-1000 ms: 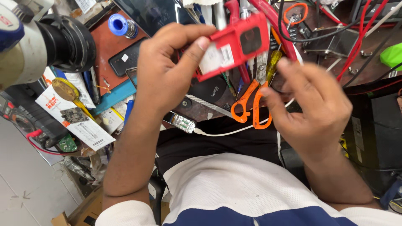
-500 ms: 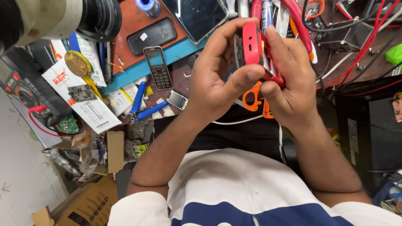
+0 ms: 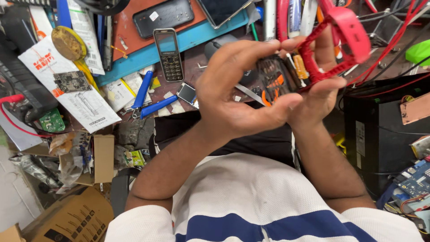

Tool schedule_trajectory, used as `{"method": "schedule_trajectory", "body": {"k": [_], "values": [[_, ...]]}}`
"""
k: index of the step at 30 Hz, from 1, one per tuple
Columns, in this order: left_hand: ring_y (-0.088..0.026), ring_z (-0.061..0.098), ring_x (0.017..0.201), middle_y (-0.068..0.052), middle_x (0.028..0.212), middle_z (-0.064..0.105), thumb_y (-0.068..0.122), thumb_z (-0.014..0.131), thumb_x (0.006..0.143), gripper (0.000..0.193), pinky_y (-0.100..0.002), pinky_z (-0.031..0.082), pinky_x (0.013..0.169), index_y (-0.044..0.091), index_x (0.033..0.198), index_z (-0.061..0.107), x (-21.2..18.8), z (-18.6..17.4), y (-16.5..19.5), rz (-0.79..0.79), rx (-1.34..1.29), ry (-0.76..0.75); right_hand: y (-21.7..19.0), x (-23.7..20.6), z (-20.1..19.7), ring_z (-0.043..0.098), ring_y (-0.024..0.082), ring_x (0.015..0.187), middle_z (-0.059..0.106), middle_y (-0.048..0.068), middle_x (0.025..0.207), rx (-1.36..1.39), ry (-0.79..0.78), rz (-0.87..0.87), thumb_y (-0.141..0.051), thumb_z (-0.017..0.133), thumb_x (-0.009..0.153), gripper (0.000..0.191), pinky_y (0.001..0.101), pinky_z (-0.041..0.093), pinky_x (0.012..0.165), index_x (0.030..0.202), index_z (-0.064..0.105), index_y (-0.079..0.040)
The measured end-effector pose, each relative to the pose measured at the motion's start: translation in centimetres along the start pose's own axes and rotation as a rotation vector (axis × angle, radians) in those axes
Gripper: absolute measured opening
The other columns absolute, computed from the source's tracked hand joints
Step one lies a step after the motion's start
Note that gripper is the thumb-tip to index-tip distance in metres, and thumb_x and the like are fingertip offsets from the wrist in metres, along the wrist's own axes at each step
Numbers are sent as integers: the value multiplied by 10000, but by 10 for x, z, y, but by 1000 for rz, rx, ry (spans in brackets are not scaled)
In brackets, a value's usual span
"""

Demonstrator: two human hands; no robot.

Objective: The person repairs a mobile phone at a cluttered workbench. They use tweezers and a soldering iron on the phone's exposed board, disassemble the phone body, connect a cable to test the board, work on components with a soldering iron, and finally fit the board into a red phone housing.

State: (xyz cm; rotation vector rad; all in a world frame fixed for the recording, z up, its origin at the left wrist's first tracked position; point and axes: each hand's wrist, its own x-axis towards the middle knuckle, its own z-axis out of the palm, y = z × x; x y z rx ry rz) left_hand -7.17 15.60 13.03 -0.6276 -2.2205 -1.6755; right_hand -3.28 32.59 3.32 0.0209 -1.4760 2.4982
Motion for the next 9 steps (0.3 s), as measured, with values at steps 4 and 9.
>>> {"method": "schedule_trajectory", "body": {"k": [4,9], "values": [[-214,715,1075,-132,1228,667,321,945,828,644,-285,614,942,3,1285,622,-2,-2,5,36,-53,-17,14,0,-15,598,200,1102,626,142,1268,113,9,-57,-738,538,962,939,339,497,1011,1595,338,-73],[-261,721,1104,-174,1227,663,341,915,838,611,-310,634,944,-10,1242,620,-14,6,7,118,-113,-27,20,3,-27,651,279,1071,616,180,1346,233,-57,-170,-748,516,898,982,436,560,929,1632,280,-140]]}}
